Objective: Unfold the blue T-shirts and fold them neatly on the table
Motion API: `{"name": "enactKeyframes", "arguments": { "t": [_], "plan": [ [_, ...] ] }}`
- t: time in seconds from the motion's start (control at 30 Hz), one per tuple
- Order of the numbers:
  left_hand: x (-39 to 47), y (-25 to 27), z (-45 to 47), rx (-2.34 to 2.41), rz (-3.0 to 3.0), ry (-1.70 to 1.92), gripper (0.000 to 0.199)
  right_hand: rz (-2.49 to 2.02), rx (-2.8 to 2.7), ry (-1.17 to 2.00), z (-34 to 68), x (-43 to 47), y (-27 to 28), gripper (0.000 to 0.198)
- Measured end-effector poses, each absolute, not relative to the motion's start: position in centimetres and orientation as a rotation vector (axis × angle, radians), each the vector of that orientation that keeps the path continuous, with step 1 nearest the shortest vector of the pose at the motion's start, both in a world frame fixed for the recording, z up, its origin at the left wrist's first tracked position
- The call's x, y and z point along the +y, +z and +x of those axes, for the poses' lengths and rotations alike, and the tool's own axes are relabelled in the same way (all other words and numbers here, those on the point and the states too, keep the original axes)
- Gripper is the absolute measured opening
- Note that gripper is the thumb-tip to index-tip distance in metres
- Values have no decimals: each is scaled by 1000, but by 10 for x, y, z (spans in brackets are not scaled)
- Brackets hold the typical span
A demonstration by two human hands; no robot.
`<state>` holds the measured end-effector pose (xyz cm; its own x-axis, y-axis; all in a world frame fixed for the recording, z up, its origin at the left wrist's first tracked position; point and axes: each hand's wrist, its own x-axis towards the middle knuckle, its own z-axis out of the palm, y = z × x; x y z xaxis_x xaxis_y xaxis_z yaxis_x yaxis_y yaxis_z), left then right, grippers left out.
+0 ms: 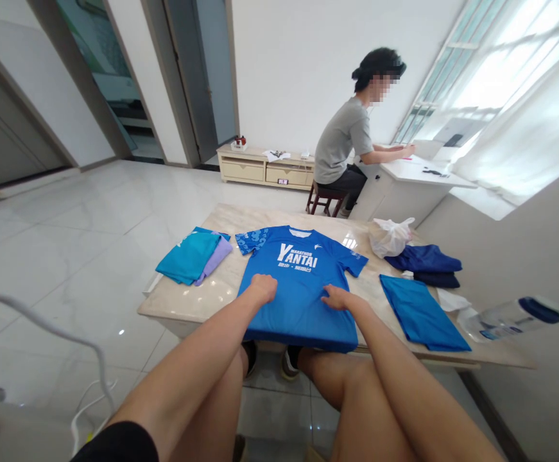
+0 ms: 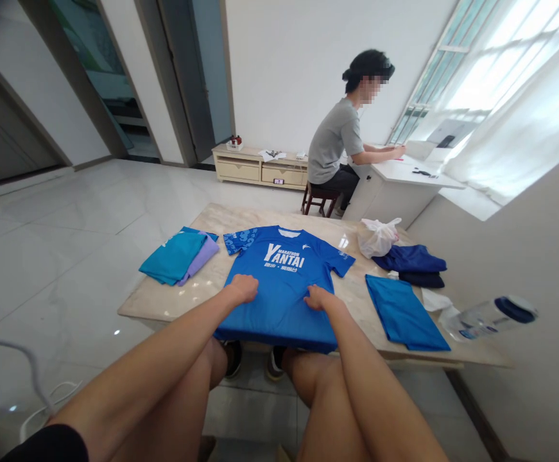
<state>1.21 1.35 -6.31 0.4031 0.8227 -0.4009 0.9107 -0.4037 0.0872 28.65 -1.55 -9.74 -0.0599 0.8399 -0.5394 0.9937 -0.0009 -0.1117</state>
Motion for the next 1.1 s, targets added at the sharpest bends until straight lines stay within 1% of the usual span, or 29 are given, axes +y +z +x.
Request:
{"name": "enactKeyframes", "arguments": {
  "t": [0.1, 0.23, 0.4, 0.53, 0.8, 1.1],
  "plan": [
    [11, -60, 1, 1550, 2422, -548, 37, 1925, 1939, -736, 272, -9, -91, 64],
    [9, -56, -2, 1543, 2468, -613, 40, 1881, 1956, -798, 244, 2, -86, 64],
    [5, -54, 0, 1523, 2480, -646, 34, 1817, 2002, -829, 210, 7, -80, 66],
    [4, -54, 4, 1510, 2474, -685, 35, 1793, 2007, -814, 197, 7, -75, 64],
    [7, -56, 13, 1469, 2427, -729, 39, 1792, 1922, -776, 209, 2, -68, 61],
    [11, -57, -3, 1486, 2404, -699, 37, 1833, 1832, -766, 238, 0, -74, 57]
  ]
}}
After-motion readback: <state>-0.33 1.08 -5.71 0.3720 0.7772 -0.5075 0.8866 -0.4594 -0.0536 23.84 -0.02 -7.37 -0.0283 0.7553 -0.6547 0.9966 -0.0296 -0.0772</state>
